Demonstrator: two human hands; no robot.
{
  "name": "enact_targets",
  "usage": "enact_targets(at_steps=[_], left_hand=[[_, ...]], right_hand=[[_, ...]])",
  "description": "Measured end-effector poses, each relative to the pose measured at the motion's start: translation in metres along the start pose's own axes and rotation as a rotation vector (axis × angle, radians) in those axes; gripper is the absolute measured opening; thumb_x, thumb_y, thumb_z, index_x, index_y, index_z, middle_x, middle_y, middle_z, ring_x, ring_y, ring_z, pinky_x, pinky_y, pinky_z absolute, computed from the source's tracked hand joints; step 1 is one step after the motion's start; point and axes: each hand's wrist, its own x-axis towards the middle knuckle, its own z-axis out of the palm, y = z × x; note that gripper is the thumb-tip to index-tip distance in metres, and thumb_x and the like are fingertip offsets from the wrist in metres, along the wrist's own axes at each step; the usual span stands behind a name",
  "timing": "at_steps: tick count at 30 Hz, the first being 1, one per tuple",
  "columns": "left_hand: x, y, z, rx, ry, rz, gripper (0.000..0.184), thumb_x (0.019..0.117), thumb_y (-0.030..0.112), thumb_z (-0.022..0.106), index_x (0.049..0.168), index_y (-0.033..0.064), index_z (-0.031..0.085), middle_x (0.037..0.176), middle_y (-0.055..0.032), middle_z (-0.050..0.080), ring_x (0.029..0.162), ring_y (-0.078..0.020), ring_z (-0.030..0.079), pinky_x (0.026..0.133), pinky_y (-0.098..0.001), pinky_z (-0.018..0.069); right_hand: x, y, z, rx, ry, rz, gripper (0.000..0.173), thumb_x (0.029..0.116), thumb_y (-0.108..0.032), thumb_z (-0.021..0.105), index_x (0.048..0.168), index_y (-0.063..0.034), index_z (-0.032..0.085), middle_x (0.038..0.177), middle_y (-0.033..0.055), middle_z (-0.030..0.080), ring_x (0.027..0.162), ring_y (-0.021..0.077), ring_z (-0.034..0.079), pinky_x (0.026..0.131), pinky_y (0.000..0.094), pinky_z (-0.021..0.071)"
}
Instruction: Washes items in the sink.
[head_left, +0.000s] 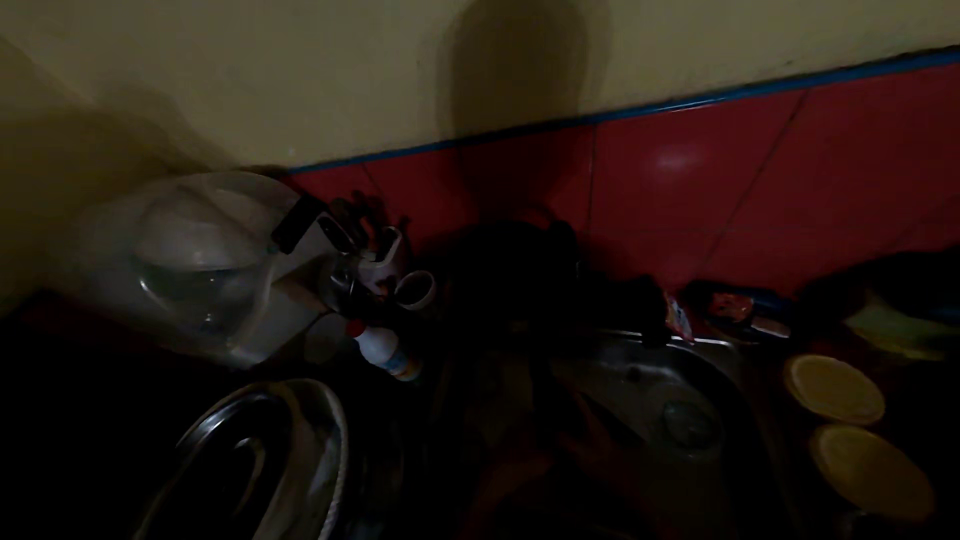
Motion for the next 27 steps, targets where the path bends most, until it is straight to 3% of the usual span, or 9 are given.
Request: enact_targets(at_steps=[2, 6, 10, 12, 15, 18, 22, 24, 27], left_hand=[[0.001, 0.004, 0.004, -0.007, 0.04, -0.018, 0.051, 0.0977, 0.029, 0.066, 0.138, -0.0009, 0.055, 0.126, -0.0199, 0.065, 0.116, -0.0279, 0.064, 0.101, -0.0465, 0.0515], [0.0, -0.003, 0.02, 0.055, 0.026, 0.001, 0.058, 0.0995, 0.03, 0.065, 0.146, -0.0011, 0.048, 0.136, -0.0219, 0.06, 0.125, -0.0314, 0.06, 0.108, -0.048, 0.0473], [0.002, -0.017, 0.022, 0.026, -0.002, 0.039, 0.063, 0.0983, 0.032, 0.067, 0.148, -0.0004, 0.044, 0.137, -0.021, 0.06, 0.126, -0.0298, 0.06, 0.108, -0.0467, 0.0474], [0.006, -0.027, 0.02, -0.061, -0.046, 0.035, 0.063, 0.0963, 0.033, 0.07, 0.145, -0.0003, 0.048, 0.133, -0.0207, 0.062, 0.123, -0.0287, 0.062, 0.107, -0.0465, 0.049], [0.007, -0.033, 0.012, -0.3, -0.149, 0.05, 0.063, 0.0937, 0.028, 0.073, 0.144, -0.0009, 0.048, 0.131, -0.0187, 0.062, 0.118, -0.0235, 0.063, 0.104, -0.0419, 0.051], [0.002, -0.029, 0.013, -0.218, -0.067, -0.039, 0.063, 0.0903, 0.025, 0.076, 0.142, 0.0, 0.051, 0.128, -0.0188, 0.064, 0.115, -0.0257, 0.064, 0.101, -0.0447, 0.0526], [-0.015, 0.012, 0.029, 0.237, 0.31, -0.082, 0.047, 0.1023, 0.024, 0.058, 0.142, -0.0005, 0.054, 0.132, -0.0207, 0.064, 0.123, -0.0323, 0.062, 0.106, -0.0472, 0.0486], [-0.01, 0.032, 0.025, 0.302, 0.19, -0.229, 0.047, 0.1078, 0.022, 0.049, 0.151, 0.0024, 0.044, 0.146, -0.0163, 0.055, 0.136, -0.0282, 0.052, 0.115, -0.0451, 0.0402], [0.013, -0.025, 0.027, 0.056, 0.22, -0.052, 0.056, 0.0955, 0.029, 0.069, 0.141, -0.0009, 0.054, 0.129, -0.0195, 0.065, 0.118, -0.0295, 0.064, 0.103, -0.047, 0.0514]], right_hand=[[0.006, 0.007, 0.0, 0.013, 0.069, -0.007, 0.062, 0.0942, -0.018, 0.07, 0.15, -0.0088, 0.045, 0.137, 0.0075, 0.062, 0.114, 0.0157, 0.066, 0.094, 0.0333, 0.0588], [0.018, 0.019, 0.001, -0.041, 0.219, 0.068, 0.035, 0.103, -0.023, 0.057, 0.132, -0.0038, 0.055, 0.109, 0.0082, 0.068, 0.091, 0.0146, 0.068, 0.079, 0.0331, 0.0599], [0.021, -0.011, 0.003, 0.196, 0.182, 0.346, 0.044, 0.1118, -0.03, 0.038, 0.145, -0.0009, 0.046, 0.125, 0.0134, 0.063, 0.104, 0.014, 0.063, 0.088, 0.0311, 0.0547], [0.022, -0.003, -0.001, 0.295, 0.097, 0.358, 0.041, 0.1106, -0.026, 0.041, 0.143, -0.0022, 0.048, 0.122, 0.0104, 0.064, 0.101, 0.0125, 0.064, 0.086, 0.03, 0.0555], [0.027, -0.006, 0.004, 0.44, 0.046, 0.367, 0.036, 0.0979, -0.013, 0.052, 0.132, -0.0016, 0.052, 0.105, 0.0079, 0.064, 0.086, 0.0137, 0.064, 0.073, 0.0318, 0.0568], [0.025, -0.014, 0.009, 0.467, 0.093, 0.37, 0.02, 0.1005, -0.009, 0.053, 0.118, -0.0036, 0.062, 0.092, 0.005, 0.069, 0.075, 0.0125, 0.066, 0.066, 0.0304, 0.0579], [0.021, -0.044, 0.044, 0.282, 0.502, 0.45, 0.019, 0.1033, -0.01, 0.055, 0.115, 0.0044, 0.062, 0.095, 0.0135, 0.064, 0.077, 0.0171, 0.06, 0.068, 0.0342, 0.0531], [0.026, -0.05, 0.052, 0.206, 0.623, 0.484, 0.019, 0.1021, -0.009, 0.059, 0.11, 0.0069, 0.064, 0.098, 0.0179, 0.065, 0.083, 0.0222, 0.061, 0.074, 0.0389, 0.0528], [0.036, -0.026, 0.032, 0.102, 0.436, 0.531, 0.025, 0.1037, -0.019, 0.058, 0.114, 0.0027, 0.065, 0.096, 0.0145, 0.067, 0.081, 0.0196, 0.064, 0.072, 0.0368, 0.0545]])
